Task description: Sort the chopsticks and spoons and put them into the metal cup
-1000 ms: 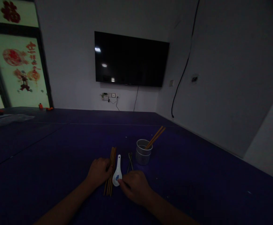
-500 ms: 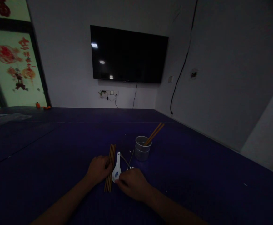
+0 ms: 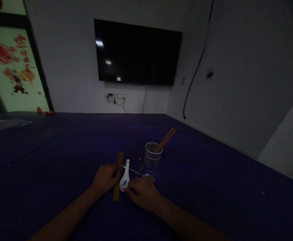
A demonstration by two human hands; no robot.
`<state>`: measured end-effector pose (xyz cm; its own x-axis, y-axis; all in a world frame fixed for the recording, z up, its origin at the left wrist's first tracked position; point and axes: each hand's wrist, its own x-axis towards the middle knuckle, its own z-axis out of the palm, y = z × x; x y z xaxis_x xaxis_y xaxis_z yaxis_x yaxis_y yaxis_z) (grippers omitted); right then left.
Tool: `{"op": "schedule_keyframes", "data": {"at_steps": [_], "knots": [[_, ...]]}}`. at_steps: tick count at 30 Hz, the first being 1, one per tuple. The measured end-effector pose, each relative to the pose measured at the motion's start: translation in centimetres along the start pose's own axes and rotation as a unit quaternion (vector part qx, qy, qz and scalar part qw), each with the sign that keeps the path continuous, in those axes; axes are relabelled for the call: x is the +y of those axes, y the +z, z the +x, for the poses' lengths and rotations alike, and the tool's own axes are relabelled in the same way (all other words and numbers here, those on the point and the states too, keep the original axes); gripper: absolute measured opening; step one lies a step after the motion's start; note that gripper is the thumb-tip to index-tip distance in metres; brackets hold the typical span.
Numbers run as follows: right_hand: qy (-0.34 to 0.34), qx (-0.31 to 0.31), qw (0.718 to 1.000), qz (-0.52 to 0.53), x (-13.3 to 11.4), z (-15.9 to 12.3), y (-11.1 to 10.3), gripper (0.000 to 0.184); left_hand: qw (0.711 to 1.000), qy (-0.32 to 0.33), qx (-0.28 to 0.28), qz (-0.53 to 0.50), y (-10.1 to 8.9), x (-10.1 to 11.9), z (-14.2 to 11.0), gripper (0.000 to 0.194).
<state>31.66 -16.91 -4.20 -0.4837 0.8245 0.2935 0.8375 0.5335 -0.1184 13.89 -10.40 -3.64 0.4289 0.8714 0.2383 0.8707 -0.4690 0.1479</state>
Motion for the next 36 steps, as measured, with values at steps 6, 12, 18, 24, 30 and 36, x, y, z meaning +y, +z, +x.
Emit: {"op": "schedule_keyframes", "data": {"at_steps": [6, 12, 18, 24, 30, 36], "knots": [[0.001, -0.01, 1.0, -0.008, 0.2, 0.2, 0.3, 0.029, 1.0, -0.009, 0.005, 0.005, 0.1, 0.1, 0.0, 0.029], [0.008, -0.004, 1.0, -0.022, 0.2, 0.1, 0.2, 0.031, 1.0, -0.016, 0.005, 0.005, 0.2, 0.0, 0.2, 0.027], [0.08, 0.062, 0.995, 0.005, 0.1, 0.2, 0.1, 0.03, 0.999, -0.028, 0.011, 0.014, 0.1, 0.2, 0.0, 0.029], [0.161, 0.111, 0.981, -0.004, 0.8, 0.3, -0.7, 0.02, 0.999, -0.023, 0.023, 0.018, 0.2, 0.4, -0.1, 0.038], [0.172, 0.03, 0.985, -0.006, 1.1, 0.4, -0.4, 0.029, 0.999, -0.027, 0.02, 0.011, 0.2, 0.3, -0.1, 0.035], [0.15, -0.013, 0.989, 0.007, 1.2, 0.5, 0.0, 0.027, 0.999, -0.026, 0.021, 0.017, 0.3, 0.3, 0.0, 0.034]]}}
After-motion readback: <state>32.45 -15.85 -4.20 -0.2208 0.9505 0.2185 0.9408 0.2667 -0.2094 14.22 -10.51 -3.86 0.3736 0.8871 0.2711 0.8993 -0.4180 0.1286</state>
